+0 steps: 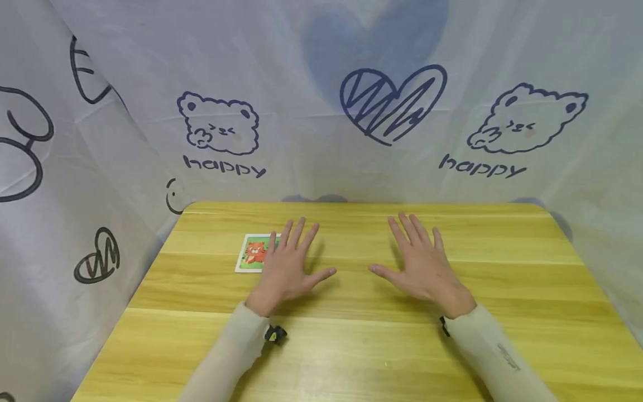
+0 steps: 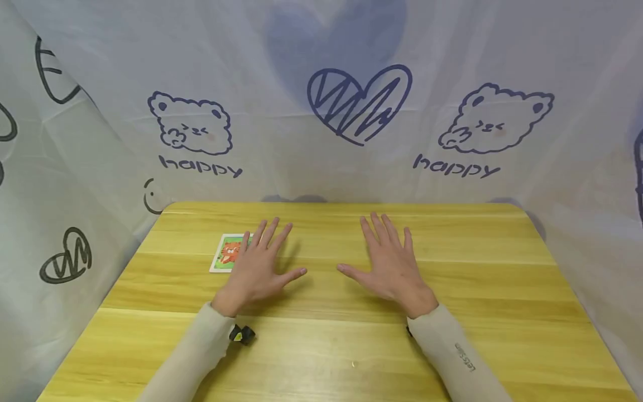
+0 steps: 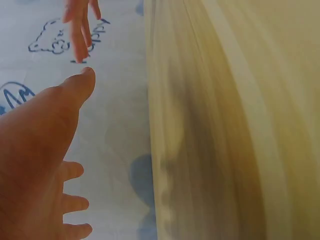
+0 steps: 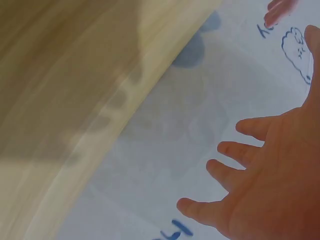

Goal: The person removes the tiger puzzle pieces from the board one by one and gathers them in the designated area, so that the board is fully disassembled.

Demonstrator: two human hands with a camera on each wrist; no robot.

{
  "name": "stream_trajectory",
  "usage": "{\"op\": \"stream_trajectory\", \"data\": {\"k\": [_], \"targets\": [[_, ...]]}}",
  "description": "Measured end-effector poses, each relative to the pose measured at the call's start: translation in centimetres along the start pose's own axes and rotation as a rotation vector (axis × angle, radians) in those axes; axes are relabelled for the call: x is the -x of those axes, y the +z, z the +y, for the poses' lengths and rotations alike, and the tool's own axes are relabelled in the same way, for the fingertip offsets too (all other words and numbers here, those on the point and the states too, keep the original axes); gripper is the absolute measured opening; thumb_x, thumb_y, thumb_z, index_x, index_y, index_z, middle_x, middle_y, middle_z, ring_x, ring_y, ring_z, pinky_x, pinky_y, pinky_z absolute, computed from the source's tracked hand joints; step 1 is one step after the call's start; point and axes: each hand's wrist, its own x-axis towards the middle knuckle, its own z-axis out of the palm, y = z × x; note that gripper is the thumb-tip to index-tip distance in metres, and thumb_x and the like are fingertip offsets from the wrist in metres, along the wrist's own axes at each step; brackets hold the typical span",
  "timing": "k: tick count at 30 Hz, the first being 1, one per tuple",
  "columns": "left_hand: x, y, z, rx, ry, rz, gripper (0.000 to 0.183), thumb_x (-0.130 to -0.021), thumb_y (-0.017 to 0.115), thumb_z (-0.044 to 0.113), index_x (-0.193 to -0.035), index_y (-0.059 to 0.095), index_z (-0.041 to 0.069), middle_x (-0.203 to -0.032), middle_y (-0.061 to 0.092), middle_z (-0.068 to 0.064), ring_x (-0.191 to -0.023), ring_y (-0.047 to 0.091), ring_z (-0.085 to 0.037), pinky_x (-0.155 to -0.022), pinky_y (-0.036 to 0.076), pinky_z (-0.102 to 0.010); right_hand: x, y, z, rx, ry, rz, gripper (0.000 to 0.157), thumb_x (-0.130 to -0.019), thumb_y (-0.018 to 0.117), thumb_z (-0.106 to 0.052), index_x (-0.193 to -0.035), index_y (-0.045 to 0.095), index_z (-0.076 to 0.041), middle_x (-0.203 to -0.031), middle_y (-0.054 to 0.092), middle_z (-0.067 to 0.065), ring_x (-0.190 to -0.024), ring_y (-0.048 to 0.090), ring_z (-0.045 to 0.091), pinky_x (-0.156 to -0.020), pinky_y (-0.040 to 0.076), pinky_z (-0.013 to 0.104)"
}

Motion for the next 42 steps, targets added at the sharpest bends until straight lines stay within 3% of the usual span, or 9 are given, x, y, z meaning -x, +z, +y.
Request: {"op": "stream_trajectory", "data": {"k": [7, 16, 21, 27, 35, 42], "targets": [[0.5, -0.1, -2.3, 0.048, -0.042, -0.004, 0.106, -0.095, 0.056, 0.084, -0.177, 0.021, 0.026, -0.185, 0.017, -0.012, -0.171, 0.017, -0.041, -0.135, 0.018, -0.072, -1.6, 0.4, -1.2, -0.029, -0.007, 0.002, 0.112, -0.097, 0.058, -0.08, -0.177, 0.016, -0.014, -0.185, 0.014, 0.017, -0.172, 0.011, 0.042, -0.132, 0.008, 0.079], [1.3, -0.9, -5.7, 0.168, -0.109, -0.048, 0.105, -0.097, 0.06, 0.079, -0.177, 0.022, 0.022, -0.184, 0.016, -0.016, -0.17, 0.016, -0.047, -0.134, 0.014, -0.076, -3.7, 1.7, -2.3, -0.091, -0.016, -0.065, 0.113, -0.096, 0.057, -0.083, -0.178, 0.014, -0.017, -0.185, 0.011, 0.014, -0.172, 0.01, 0.04, -0.133, 0.008, 0.077], [1.8, -0.7, -8.2, 0.238, -0.157, -0.09, 0.104, -0.099, 0.061, 0.075, -0.176, 0.022, 0.018, -0.183, 0.016, -0.02, -0.169, 0.016, -0.05, -0.131, 0.015, -0.08, -4.6, 2.5, -4.2, -0.094, -0.051, -0.086, 0.113, -0.096, 0.058, -0.081, -0.177, 0.015, -0.016, -0.185, 0.014, 0.014, -0.172, 0.012, 0.039, -0.134, 0.009, 0.076], [2.3, -0.5, -10.5, 0.251, -0.194, -0.103, 0.102, -0.101, 0.06, 0.073, -0.175, 0.023, 0.014, -0.182, 0.018, -0.024, -0.167, 0.017, -0.054, -0.129, 0.016, -0.082, -5.9, 3.5, -6.6, -0.059, -0.1, -0.112, 0.112, -0.097, 0.056, -0.082, -0.177, 0.016, -0.015, -0.185, 0.016, 0.013, -0.172, 0.014, 0.037, -0.135, 0.012, 0.073], [2.6, 0.2, -12.2, 0.287, -0.222, -0.14, 0.1, -0.103, 0.058, 0.069, -0.176, 0.021, 0.011, -0.182, 0.016, -0.026, -0.167, 0.017, -0.053, -0.13, 0.012, -0.082, -7.6, 4.7, -8.6, -0.013, -0.15, -0.151, 0.112, -0.097, 0.053, -0.083, -0.177, 0.015, -0.014, -0.185, 0.017, 0.014, -0.172, 0.016, 0.038, -0.135, 0.016, 0.074], [2.4, 0.5, -13.0, 0.316, -0.203, -0.165, 0.1, -0.103, 0.058, 0.069, -0.176, 0.021, 0.01, -0.181, 0.017, -0.026, -0.167, 0.018, -0.052, -0.13, 0.007, -0.082, -9.2, 5.2, -10.4, 0.004, -0.165, -0.177, 0.112, -0.097, 0.052, -0.085, -0.177, 0.016, -0.015, -0.185, 0.017, 0.013, -0.171, 0.019, 0.037, -0.135, 0.018, 0.073]]}}
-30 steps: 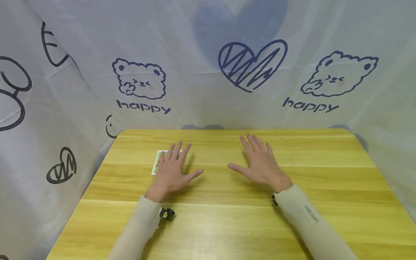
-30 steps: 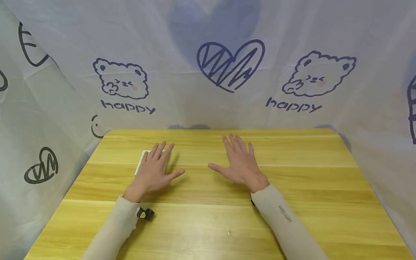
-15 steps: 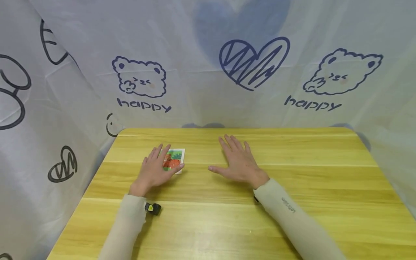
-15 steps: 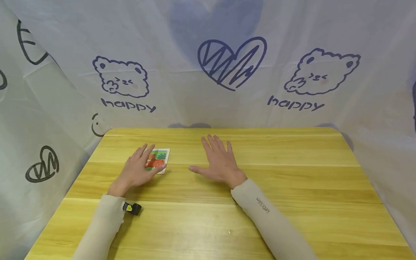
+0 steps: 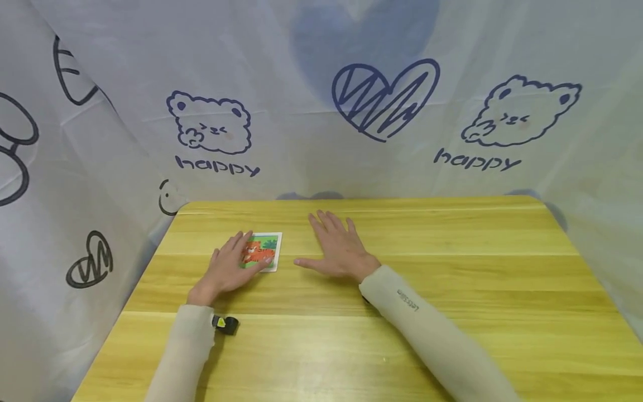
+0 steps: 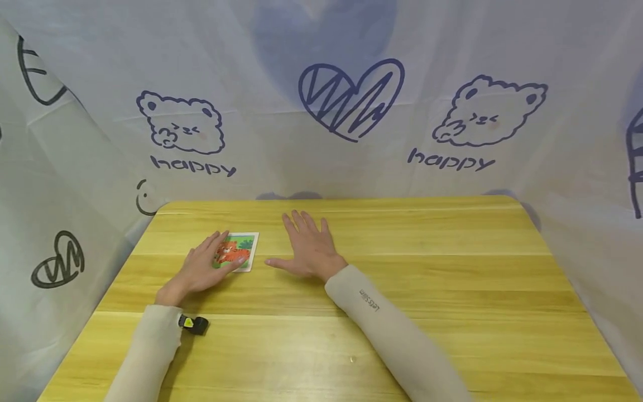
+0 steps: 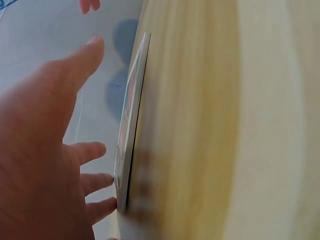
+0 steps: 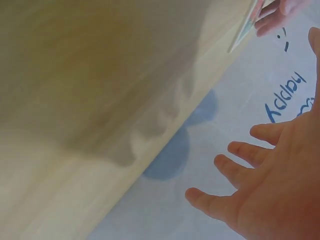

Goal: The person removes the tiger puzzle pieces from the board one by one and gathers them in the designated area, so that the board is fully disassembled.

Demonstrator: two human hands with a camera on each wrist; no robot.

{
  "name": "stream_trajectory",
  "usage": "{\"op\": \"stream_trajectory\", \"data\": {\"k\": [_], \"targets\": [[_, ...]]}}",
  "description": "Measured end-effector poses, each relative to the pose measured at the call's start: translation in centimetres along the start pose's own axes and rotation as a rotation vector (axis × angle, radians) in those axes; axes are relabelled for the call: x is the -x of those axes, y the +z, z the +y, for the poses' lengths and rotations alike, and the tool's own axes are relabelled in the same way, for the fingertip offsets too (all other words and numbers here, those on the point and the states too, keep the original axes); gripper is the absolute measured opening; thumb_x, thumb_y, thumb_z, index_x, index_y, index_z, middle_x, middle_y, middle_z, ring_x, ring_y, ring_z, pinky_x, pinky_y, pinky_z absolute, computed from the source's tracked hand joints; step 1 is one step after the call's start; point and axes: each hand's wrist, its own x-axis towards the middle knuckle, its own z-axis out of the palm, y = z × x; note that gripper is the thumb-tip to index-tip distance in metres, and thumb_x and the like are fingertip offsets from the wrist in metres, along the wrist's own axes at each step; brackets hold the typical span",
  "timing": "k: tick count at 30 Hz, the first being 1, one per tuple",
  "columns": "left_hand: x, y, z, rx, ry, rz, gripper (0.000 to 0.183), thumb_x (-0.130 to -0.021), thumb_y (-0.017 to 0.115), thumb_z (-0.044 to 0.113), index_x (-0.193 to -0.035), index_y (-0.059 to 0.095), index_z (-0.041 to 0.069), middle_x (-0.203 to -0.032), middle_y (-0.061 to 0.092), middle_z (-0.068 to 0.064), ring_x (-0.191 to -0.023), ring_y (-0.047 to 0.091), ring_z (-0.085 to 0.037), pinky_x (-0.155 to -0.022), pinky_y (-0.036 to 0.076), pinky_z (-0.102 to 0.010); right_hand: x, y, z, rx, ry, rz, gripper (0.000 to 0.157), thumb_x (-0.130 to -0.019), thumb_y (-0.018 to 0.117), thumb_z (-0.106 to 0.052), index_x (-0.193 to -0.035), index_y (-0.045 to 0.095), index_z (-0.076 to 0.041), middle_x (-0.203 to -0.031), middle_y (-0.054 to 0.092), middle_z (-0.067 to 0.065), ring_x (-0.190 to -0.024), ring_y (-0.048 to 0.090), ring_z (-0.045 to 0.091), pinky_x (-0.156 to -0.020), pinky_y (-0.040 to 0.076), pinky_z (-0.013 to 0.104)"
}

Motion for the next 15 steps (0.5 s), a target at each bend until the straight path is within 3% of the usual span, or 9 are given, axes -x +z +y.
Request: {"op": "stream_trajectory", "data": {"k": [6, 15], "targets": [[-0.1, -0.1, -0.3, 0.006, 0.024, -0.007, 0.097, -0.102, 0.063, 0.063, -0.173, 0.028, 0.008, -0.181, 0.018, -0.026, -0.166, 0.017, -0.053, -0.129, 0.006, -0.084, -1.7, 0.3, -2.1, -0.031, -0.008, -0.026, 0.11, -0.097, 0.055, -0.082, -0.177, 0.016, -0.016, -0.185, 0.017, 0.012, -0.171, 0.019, 0.035, -0.135, 0.018, 0.072], [0.1, -0.1, -0.1, -0.017, 0.022, -0.016, 0.094, -0.102, 0.067, 0.057, -0.173, 0.029, 0.009, -0.181, 0.018, -0.026, -0.167, 0.016, -0.053, -0.13, 0.005, -0.083, -2.7, 2.3, -4.4, -0.013, -0.009, -0.143, 0.111, -0.097, 0.056, -0.082, -0.178, 0.013, -0.02, -0.186, 0.015, 0.01, -0.171, 0.02, 0.034, -0.135, 0.022, 0.07]]}}
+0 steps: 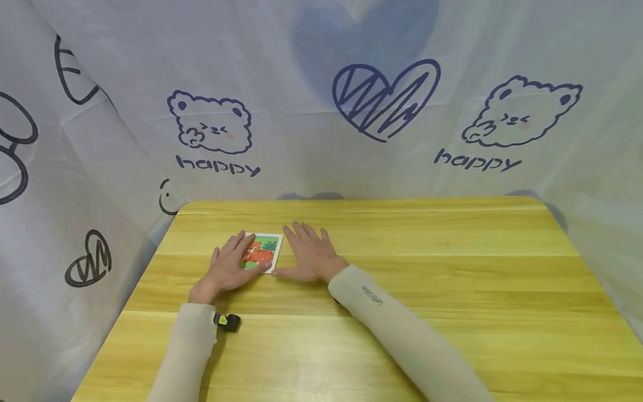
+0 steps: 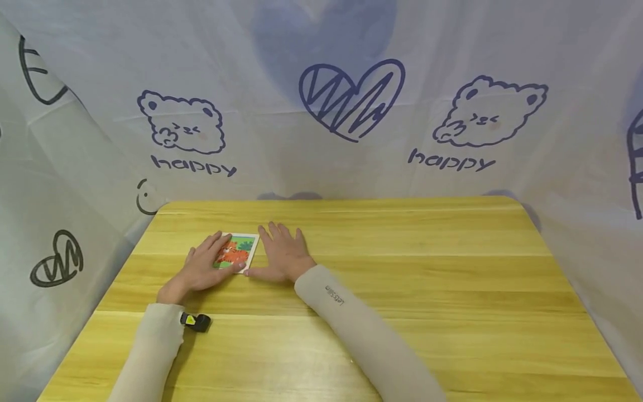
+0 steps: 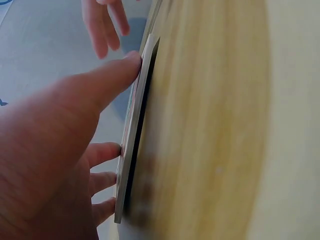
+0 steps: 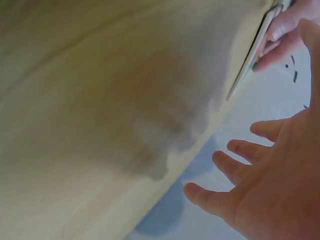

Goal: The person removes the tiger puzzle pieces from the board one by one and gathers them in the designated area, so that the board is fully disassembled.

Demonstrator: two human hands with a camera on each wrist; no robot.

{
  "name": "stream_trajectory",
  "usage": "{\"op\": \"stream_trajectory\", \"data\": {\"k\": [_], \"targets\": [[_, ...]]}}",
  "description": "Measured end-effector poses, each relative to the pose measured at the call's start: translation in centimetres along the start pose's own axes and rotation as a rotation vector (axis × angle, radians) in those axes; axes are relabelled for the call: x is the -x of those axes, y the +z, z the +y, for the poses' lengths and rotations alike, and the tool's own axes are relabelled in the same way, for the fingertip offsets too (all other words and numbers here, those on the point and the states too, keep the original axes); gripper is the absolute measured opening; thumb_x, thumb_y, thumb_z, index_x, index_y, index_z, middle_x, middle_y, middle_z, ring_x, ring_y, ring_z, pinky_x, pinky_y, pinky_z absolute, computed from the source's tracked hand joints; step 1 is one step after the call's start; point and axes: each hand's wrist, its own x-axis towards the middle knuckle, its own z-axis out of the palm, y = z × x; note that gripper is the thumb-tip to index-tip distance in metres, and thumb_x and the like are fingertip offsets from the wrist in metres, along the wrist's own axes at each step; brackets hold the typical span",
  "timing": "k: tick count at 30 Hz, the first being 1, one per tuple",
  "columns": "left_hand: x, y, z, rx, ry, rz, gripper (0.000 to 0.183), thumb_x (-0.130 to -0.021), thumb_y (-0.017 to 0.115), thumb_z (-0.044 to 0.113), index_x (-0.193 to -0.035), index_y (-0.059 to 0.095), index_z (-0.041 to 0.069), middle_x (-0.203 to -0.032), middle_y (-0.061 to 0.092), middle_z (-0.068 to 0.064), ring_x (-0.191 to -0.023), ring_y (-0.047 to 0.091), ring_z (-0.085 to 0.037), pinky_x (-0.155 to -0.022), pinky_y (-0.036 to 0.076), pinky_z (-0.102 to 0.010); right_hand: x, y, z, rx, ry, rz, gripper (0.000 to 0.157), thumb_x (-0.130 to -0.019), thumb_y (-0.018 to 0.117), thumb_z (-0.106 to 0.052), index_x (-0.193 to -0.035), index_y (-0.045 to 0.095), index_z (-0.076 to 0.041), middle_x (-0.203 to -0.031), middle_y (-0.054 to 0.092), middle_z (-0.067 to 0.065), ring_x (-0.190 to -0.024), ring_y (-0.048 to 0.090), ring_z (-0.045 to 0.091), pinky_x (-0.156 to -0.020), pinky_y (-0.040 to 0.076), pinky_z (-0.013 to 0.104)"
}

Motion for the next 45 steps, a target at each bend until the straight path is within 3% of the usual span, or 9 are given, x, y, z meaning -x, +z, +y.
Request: {"op": "stream_trajectory", "data": {"k": [9, 16, 22, 27, 32, 38, 41, 45], "targets": [[0.0, 0.1, 0.2, -0.015, -0.002, -0.005, 0.094, -0.103, 0.067, 0.059, -0.173, 0.029, 0.009, -0.181, 0.019, -0.026, -0.167, 0.016, -0.054, -0.129, 0.006, -0.084, -0.9, 0.9, -2.4, 0.033, 0.027, -0.084, 0.104, -0.099, 0.059, -0.077, -0.178, 0.016, -0.024, -0.186, 0.015, 0.008, -0.171, 0.02, 0.033, -0.134, 0.022, 0.072], [-0.1, 0.2, 1.0, -0.023, -0.022, -0.014, 0.095, -0.103, 0.065, 0.063, -0.172, 0.031, 0.008, -0.18, 0.02, -0.027, -0.166, 0.016, -0.054, -0.127, 0.008, -0.086, -1.6, 1.5, -4.1, 0.106, 0.06, -0.096, 0.092, -0.103, 0.056, -0.074, -0.176, 0.026, -0.026, -0.185, 0.017, 0.006, -0.172, 0.019, 0.034, -0.13, 0.025, 0.078], [-0.1, 0.4, 1.8, -0.043, -0.021, -0.02, 0.091, -0.104, 0.064, 0.061, -0.169, 0.034, 0.004, -0.177, 0.023, -0.03, -0.165, 0.02, -0.053, -0.128, 0.011, -0.085, -1.3, 1.5, -4.0, 0.129, 0.071, -0.089, 0.082, -0.106, 0.056, -0.068, -0.173, 0.033, -0.026, -0.184, 0.022, 0.006, -0.17, 0.024, 0.03, -0.127, 0.03, 0.079], [0.0, 0.8, 2.6, -0.082, 0.025, -0.011, 0.087, -0.106, 0.064, 0.057, -0.163, 0.038, -0.003, -0.172, 0.029, -0.032, -0.161, 0.028, -0.053, -0.126, 0.02, -0.084, -0.3, 0.9, -3.6, 0.116, 0.057, -0.1, 0.074, -0.108, 0.059, -0.061, -0.169, 0.041, -0.024, -0.182, 0.028, 0.008, -0.168, 0.029, 0.029, -0.124, 0.035, 0.079], [0.5, 1.0, 3.7, -0.07, 0.064, -0.014, 0.075, -0.106, 0.067, 0.052, -0.15, 0.046, -0.006, -0.172, 0.034, -0.03, -0.161, 0.032, -0.05, -0.127, 0.025, -0.081, 0.5, 1.1, -3.0, 0.111, 0.051, -0.107, 0.076, -0.107, 0.059, -0.063, -0.17, 0.039, -0.026, -0.182, 0.028, 0.006, -0.168, 0.029, 0.027, -0.125, 0.034, 0.079], [0.7, 1.6, 4.9, -0.061, 0.149, 0.03, 0.065, -0.103, 0.074, 0.045, -0.138, 0.051, -0.006, -0.148, 0.054, -0.027, -0.13, 0.056, -0.043, -0.116, 0.046, -0.065, 1.5, 1.1, -2.2, 0.115, 0.043, -0.086, 0.076, -0.105, 0.061, -0.065, -0.167, 0.043, -0.024, -0.178, 0.036, 0.006, -0.166, 0.034, 0.029, -0.123, 0.034, 0.081], [0.6, 2.0, 5.5, -0.064, 0.206, 0.048, 0.064, -0.102, 0.074, 0.044, -0.137, 0.052, -0.006, -0.138, 0.058, -0.023, -0.118, 0.057, -0.038, -0.106, 0.049, -0.06, 2.1, 1.1, -1.6, 0.112, 0.043, -0.068, 0.075, -0.104, 0.063, -0.065, -0.165, 0.046, -0.022, -0.175, 0.039, 0.007, -0.164, 0.037, 0.029, -0.121, 0.037, 0.08], [0.6, 2.4, 6.5, -0.05, 0.26, 0.051, 0.06, -0.102, 0.075, 0.041, -0.136, 0.055, -0.004, -0.133, 0.059, -0.02, -0.115, 0.056, -0.036, -0.103, 0.05, -0.057, 3.0, 1.1, -0.6, 0.095, 0.036, -0.055, 0.075, -0.104, 0.065, -0.063, -0.163, 0.047, -0.021, -0.172, 0.042, 0.007, -0.163, 0.038, 0.03, -0.12, 0.04, 0.079]]}}
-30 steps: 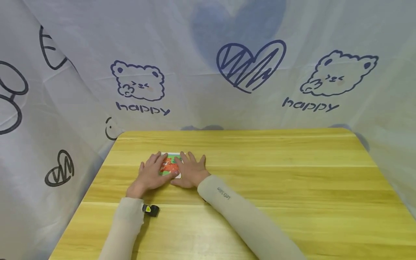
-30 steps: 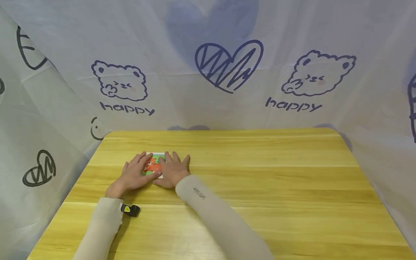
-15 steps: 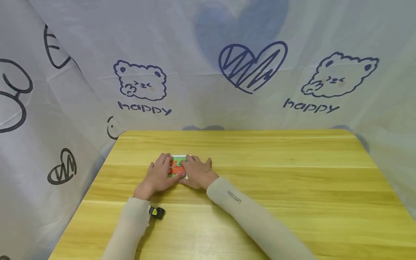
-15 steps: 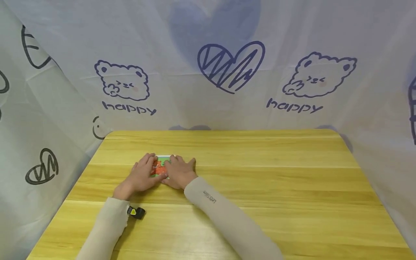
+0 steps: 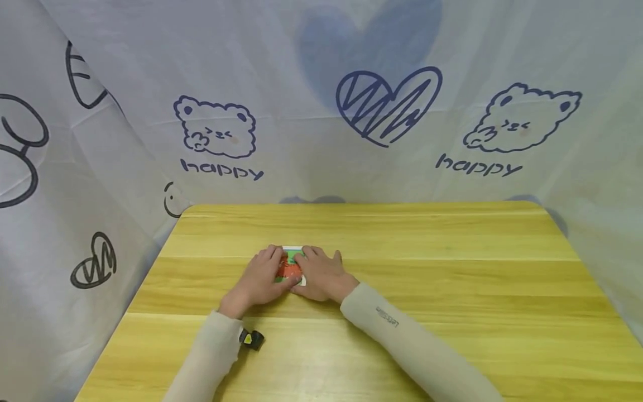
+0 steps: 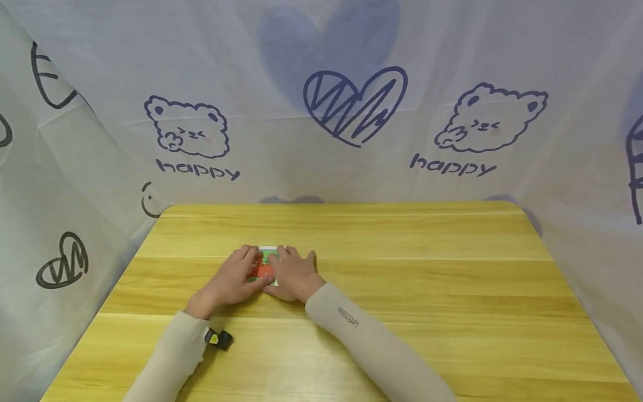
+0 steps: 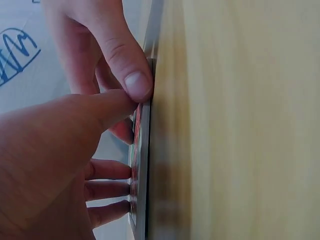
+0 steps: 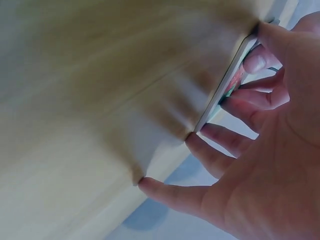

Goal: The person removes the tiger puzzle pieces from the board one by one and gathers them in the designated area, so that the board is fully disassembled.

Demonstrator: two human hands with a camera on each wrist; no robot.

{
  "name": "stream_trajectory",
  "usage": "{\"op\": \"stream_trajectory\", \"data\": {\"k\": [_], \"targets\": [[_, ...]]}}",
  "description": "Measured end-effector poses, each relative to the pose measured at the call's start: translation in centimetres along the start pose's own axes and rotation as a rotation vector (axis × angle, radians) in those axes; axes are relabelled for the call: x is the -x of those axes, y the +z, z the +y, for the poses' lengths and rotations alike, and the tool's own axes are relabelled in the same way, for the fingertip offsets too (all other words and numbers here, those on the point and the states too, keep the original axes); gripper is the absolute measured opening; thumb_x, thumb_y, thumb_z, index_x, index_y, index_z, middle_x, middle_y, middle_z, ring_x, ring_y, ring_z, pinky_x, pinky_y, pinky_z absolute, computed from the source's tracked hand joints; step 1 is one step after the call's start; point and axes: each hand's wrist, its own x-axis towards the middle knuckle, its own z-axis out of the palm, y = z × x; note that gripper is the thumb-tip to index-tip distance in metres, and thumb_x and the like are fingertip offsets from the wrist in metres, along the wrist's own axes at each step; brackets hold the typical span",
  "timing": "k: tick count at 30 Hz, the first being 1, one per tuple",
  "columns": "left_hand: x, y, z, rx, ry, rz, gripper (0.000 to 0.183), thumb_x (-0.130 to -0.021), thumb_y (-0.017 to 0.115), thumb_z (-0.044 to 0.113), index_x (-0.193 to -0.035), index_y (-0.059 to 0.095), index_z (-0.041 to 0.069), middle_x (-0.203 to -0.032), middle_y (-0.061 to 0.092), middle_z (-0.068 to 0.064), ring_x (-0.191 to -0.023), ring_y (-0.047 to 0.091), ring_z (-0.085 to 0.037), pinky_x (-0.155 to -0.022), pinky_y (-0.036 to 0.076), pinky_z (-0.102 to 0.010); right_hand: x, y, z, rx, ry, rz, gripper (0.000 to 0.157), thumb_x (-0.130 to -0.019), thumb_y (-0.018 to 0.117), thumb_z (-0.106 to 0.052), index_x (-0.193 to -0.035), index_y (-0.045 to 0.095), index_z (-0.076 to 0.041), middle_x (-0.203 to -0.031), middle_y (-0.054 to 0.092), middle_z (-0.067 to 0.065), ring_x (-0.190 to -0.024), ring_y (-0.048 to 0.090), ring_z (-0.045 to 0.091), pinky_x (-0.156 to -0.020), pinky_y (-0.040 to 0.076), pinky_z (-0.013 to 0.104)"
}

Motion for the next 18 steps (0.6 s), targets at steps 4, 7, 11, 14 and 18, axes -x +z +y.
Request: {"op": "stream_trajectory", "data": {"k": [4, 7, 11, 14, 18], "targets": [[0.1, 0.3, 1.0, -0.025, 0.04, -0.019, 0.059, -0.102, 0.074, 0.038, -0.139, 0.055, -0.004, -0.136, 0.059, -0.02, -0.122, 0.056, -0.039, -0.109, 0.05, -0.058, 1.4, -0.1, 1.2, -0.037, -0.016, 0.001, 0.074, -0.103, 0.067, -0.061, -0.162, 0.048, -0.02, -0.171, 0.043, 0.008, -0.162, 0.038, 0.032, -0.119, 0.039, 0.08], [0.1, 0.6, 1.9, -0.041, 0.054, -0.046, 0.062, -0.103, 0.073, 0.04, -0.143, 0.054, -0.003, -0.141, 0.058, -0.021, -0.13, 0.056, -0.043, -0.116, 0.048, -0.061, 2.5, -0.2, 2.3, -0.083, -0.036, 0.007, 0.073, -0.103, 0.07, -0.058, -0.161, 0.049, -0.019, -0.171, 0.042, 0.01, -0.162, 0.038, 0.033, -0.119, 0.037, 0.082], [0.1, 1.2, 3.3, -0.043, 0.069, -0.077, 0.064, -0.104, 0.072, 0.043, -0.146, 0.053, -0.001, -0.149, 0.056, -0.022, -0.137, 0.054, -0.045, -0.12, 0.045, -0.067, 3.9, -0.1, 3.8, -0.124, -0.059, 0.025, 0.071, -0.101, 0.073, -0.055, -0.158, 0.053, -0.018, -0.168, 0.046, 0.009, -0.159, 0.042, 0.033, -0.119, 0.036, 0.083], [0.2, 1.7, 4.5, -0.046, 0.079, -0.098, 0.064, -0.105, 0.07, 0.046, -0.147, 0.053, 0.0, -0.154, 0.054, -0.022, -0.142, 0.051, -0.046, -0.121, 0.043, -0.07, 5.0, 0.1, 4.8, -0.132, -0.069, 0.037, 0.069, -0.101, 0.074, -0.054, -0.156, 0.055, -0.017, -0.164, 0.05, 0.008, -0.155, 0.046, 0.034, -0.117, 0.038, 0.083], [0.4, 2.2, 5.7, -0.064, 0.081, -0.118, 0.066, -0.106, 0.067, 0.05, -0.15, 0.053, 0.002, -0.16, 0.05, -0.023, -0.146, 0.049, -0.047, -0.122, 0.041, -0.072, 6.3, 0.3, 5.6, -0.138, -0.086, 0.057, 0.067, -0.101, 0.075, -0.052, -0.155, 0.055, -0.016, -0.161, 0.052, 0.01, -0.153, 0.048, 0.036, -0.115, 0.039, 0.084]]}}
